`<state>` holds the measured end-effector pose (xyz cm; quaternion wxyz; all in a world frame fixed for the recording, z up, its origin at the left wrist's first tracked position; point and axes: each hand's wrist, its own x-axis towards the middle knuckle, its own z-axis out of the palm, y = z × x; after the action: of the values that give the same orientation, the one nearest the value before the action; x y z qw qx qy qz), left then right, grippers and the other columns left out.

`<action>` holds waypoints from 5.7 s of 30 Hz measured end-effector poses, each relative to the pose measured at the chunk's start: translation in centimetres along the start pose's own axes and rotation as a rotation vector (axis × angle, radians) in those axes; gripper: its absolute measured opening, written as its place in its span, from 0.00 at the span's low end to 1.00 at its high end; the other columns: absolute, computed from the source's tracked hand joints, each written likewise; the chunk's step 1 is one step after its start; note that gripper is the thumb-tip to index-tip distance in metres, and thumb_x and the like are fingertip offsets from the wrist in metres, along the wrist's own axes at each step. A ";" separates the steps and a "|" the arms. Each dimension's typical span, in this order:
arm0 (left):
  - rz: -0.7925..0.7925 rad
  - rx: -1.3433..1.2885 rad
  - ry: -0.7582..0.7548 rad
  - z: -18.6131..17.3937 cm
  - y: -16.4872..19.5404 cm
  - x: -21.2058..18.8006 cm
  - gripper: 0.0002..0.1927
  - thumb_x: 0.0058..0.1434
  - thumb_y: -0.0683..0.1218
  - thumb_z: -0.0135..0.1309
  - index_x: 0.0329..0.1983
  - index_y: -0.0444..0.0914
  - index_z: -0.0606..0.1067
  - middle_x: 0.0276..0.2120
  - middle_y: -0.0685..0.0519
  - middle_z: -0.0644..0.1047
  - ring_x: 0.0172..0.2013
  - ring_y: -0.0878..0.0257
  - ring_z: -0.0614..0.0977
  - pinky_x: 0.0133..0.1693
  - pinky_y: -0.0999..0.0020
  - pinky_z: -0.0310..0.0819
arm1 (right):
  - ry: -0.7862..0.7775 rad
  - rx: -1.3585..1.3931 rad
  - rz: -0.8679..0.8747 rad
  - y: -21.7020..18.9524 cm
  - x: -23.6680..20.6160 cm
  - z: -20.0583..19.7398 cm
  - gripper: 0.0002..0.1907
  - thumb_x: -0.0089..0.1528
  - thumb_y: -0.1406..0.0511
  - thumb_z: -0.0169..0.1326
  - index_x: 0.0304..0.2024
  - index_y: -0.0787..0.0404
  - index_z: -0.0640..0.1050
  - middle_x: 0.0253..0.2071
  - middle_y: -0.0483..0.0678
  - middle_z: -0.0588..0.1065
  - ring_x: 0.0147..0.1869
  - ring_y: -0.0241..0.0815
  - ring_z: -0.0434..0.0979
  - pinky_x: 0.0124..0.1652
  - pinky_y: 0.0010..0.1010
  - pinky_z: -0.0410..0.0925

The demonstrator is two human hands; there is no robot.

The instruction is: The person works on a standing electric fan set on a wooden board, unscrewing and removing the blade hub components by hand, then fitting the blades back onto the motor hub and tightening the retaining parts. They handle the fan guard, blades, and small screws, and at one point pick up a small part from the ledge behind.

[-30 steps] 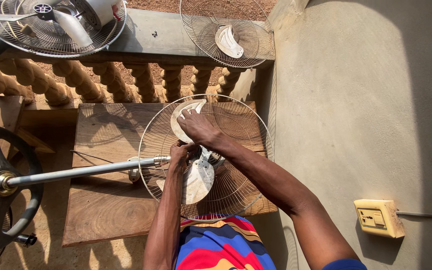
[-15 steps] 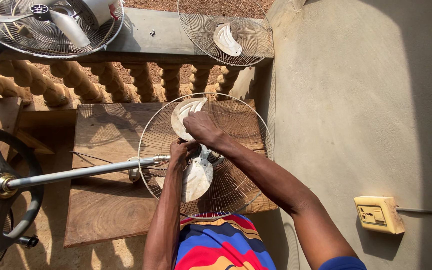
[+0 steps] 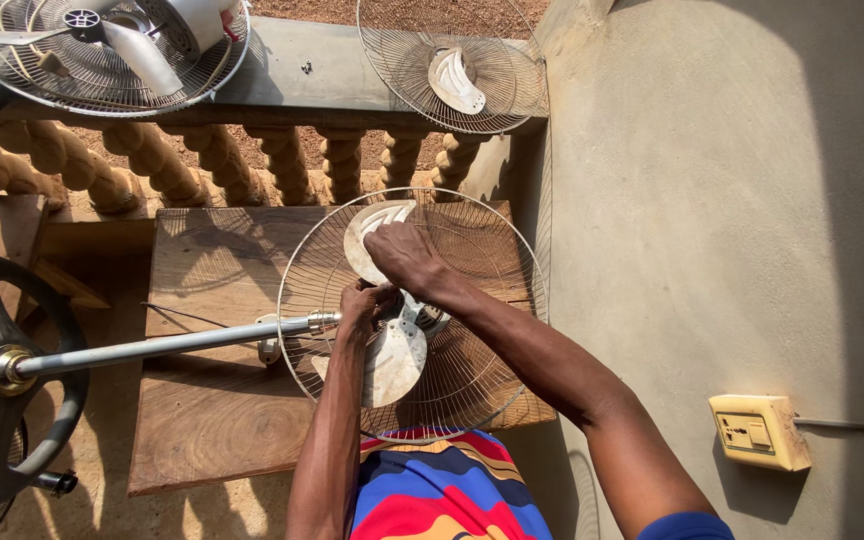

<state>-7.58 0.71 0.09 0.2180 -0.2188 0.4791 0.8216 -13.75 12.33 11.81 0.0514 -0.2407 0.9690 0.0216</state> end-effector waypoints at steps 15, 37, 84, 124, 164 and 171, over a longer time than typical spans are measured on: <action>0.014 -0.006 -0.027 -0.4 -0.2 -0.6 0.09 0.56 0.36 0.66 0.31 0.29 0.75 0.25 0.44 0.80 0.20 0.62 0.80 0.21 0.71 0.75 | -0.094 0.127 -0.028 -0.5 -2.1 -2.1 0.10 0.67 0.67 0.50 0.30 0.64 0.70 0.36 0.49 0.67 0.34 0.41 0.68 0.33 0.31 0.71; 0.010 0.026 0.031 0.2 0.3 -0.3 0.12 0.51 0.38 0.69 0.33 0.30 0.76 0.28 0.46 0.82 0.24 0.63 0.83 0.26 0.76 0.80 | -0.125 0.068 0.028 1.2 -3.1 -3.2 0.10 0.70 0.64 0.46 0.36 0.62 0.73 0.31 0.46 0.63 0.36 0.40 0.64 0.34 0.32 0.70; 0.000 -0.008 0.023 0.0 0.0 -0.6 0.09 0.55 0.35 0.65 0.30 0.30 0.74 0.27 0.44 0.82 0.25 0.60 0.85 0.28 0.73 0.83 | -0.097 0.128 0.072 0.5 0.9 1.3 0.18 0.73 0.68 0.38 0.26 0.56 0.66 0.23 0.42 0.58 0.24 0.36 0.57 0.22 0.30 0.62; -0.145 -0.297 -0.082 -0.5 -0.1 -0.4 0.05 0.53 0.37 0.61 0.32 0.31 0.79 0.28 0.48 0.82 0.29 0.58 0.83 0.36 0.64 0.78 | 0.038 0.303 0.278 4.2 -4.3 -0.9 0.10 0.61 0.62 0.63 0.31 0.63 0.82 0.34 0.48 0.72 0.36 0.40 0.70 0.36 0.32 0.74; -0.116 -0.257 -0.060 -0.6 -0.3 -0.1 0.07 0.52 0.38 0.61 0.33 0.30 0.79 0.29 0.47 0.81 0.28 0.58 0.83 0.34 0.64 0.80 | 0.189 0.301 0.091 4.1 -3.7 1.1 0.15 0.63 0.66 0.60 0.25 0.61 0.70 0.28 0.48 0.67 0.36 0.41 0.68 0.37 0.36 0.73; -0.121 -0.246 -0.039 -0.7 -0.3 -0.2 0.08 0.52 0.37 0.61 0.35 0.29 0.78 0.29 0.45 0.81 0.29 0.58 0.83 0.34 0.64 0.80 | 0.089 0.068 -0.106 1.9 -3.0 -1.3 0.15 0.66 0.69 0.52 0.23 0.61 0.69 0.35 0.46 0.66 0.38 0.39 0.64 0.40 0.30 0.71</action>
<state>-7.16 0.22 -0.32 0.2478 -0.2561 0.3565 0.8636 -12.18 15.32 13.46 0.0177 -0.2902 0.9565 -0.0249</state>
